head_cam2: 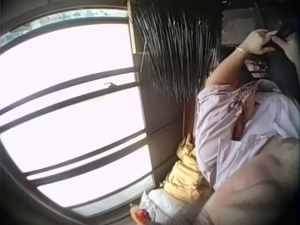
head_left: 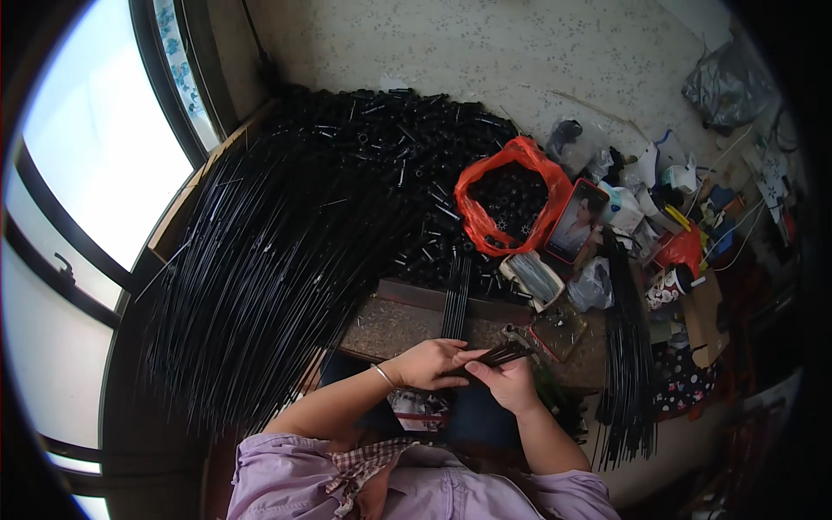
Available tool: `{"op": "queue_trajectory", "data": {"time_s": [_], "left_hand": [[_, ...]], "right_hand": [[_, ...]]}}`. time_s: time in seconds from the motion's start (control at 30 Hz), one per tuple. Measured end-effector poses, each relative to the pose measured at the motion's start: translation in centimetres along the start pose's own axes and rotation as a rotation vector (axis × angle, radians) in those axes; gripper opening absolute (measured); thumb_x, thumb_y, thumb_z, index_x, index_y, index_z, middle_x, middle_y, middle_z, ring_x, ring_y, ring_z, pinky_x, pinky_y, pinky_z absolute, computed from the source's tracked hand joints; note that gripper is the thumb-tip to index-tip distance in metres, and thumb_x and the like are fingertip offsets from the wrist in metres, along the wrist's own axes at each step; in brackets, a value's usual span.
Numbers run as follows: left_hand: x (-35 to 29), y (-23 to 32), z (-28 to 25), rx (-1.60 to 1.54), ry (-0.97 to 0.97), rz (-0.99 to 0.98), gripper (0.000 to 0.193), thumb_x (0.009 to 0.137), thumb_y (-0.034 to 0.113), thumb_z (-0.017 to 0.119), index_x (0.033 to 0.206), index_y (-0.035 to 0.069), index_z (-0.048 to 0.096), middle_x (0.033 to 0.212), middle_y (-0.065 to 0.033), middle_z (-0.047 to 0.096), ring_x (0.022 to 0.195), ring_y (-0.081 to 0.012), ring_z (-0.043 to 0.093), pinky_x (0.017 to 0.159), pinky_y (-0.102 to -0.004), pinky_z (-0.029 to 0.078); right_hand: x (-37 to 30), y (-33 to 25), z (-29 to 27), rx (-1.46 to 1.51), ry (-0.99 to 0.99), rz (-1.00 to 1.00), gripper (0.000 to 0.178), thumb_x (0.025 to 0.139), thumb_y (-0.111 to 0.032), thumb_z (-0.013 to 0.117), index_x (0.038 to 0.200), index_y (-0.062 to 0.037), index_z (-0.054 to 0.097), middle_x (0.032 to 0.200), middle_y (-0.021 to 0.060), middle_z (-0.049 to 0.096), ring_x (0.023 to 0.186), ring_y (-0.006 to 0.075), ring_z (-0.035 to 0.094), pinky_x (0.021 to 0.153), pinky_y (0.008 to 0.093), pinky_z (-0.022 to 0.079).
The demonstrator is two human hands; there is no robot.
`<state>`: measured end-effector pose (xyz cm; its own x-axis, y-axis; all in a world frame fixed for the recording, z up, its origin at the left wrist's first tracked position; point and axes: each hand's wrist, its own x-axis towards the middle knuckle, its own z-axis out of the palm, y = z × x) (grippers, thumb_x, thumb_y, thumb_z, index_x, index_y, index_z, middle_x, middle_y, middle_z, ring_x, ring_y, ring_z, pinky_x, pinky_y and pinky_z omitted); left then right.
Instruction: Assembling bunches of thin black rods by aligning them and adding small components.
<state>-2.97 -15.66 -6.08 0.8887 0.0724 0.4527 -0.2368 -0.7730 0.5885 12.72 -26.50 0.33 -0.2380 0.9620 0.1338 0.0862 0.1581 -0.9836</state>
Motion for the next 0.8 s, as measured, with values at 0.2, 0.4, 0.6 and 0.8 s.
{"op": "queue_trajectory", "data": {"time_s": [0.2,0.4,0.6,0.8], "left_hand": [[0.5,1.3,-0.7,0.022,0.064,0.034,0.035,0.077,0.028,0.064,0.102,0.003,0.061,0.099,-0.0140,0.062,0.095,-0.0291,0.058,0.095,-0.0412,0.040],[-0.3,0.7,-0.8,-0.012,0.015,-0.063,0.033,0.076,0.029,0.066,0.096,0.003,0.062,0.101,-0.0126,0.061,0.098,-0.0292,0.057,0.096,-0.0417,0.039],[0.4,0.2,0.6,0.091,-0.004,0.039,0.032,0.076,0.026,0.064,0.102,0.006,0.062,0.102,-0.0113,0.061,0.102,-0.0272,0.056,0.100,-0.0423,0.035],[0.2,-0.1,0.8,0.092,-0.052,0.038,0.030,0.079,0.019,0.062,0.107,0.009,0.061,0.112,-0.0076,0.058,0.109,-0.0237,0.052,0.101,-0.0420,0.034]], "right_hand": [[-0.1,-4.6,1.2,-0.133,0.182,-0.306,0.028,0.075,-0.008,0.069,0.102,-0.0029,0.063,0.092,0.0103,0.067,0.084,0.0171,0.065,0.073,0.0286,0.050],[1.2,-6.7,-2.1,-0.322,-0.233,-0.213,0.041,0.080,-0.022,0.066,0.111,0.0037,0.056,0.104,0.0123,0.064,0.091,0.0188,0.063,0.078,0.0285,0.050],[9.2,-0.4,-4.1,-0.639,0.187,-0.058,0.040,0.077,-0.022,0.066,0.112,-0.0029,0.057,0.104,0.0109,0.060,0.087,0.0211,0.062,0.075,0.0293,0.048],[14.6,5.9,-2.7,-1.179,-0.033,-0.152,0.016,0.077,-0.011,0.058,0.092,-0.0071,0.062,0.089,0.0082,0.057,0.084,0.0277,0.058,0.068,0.0381,0.049]]}}
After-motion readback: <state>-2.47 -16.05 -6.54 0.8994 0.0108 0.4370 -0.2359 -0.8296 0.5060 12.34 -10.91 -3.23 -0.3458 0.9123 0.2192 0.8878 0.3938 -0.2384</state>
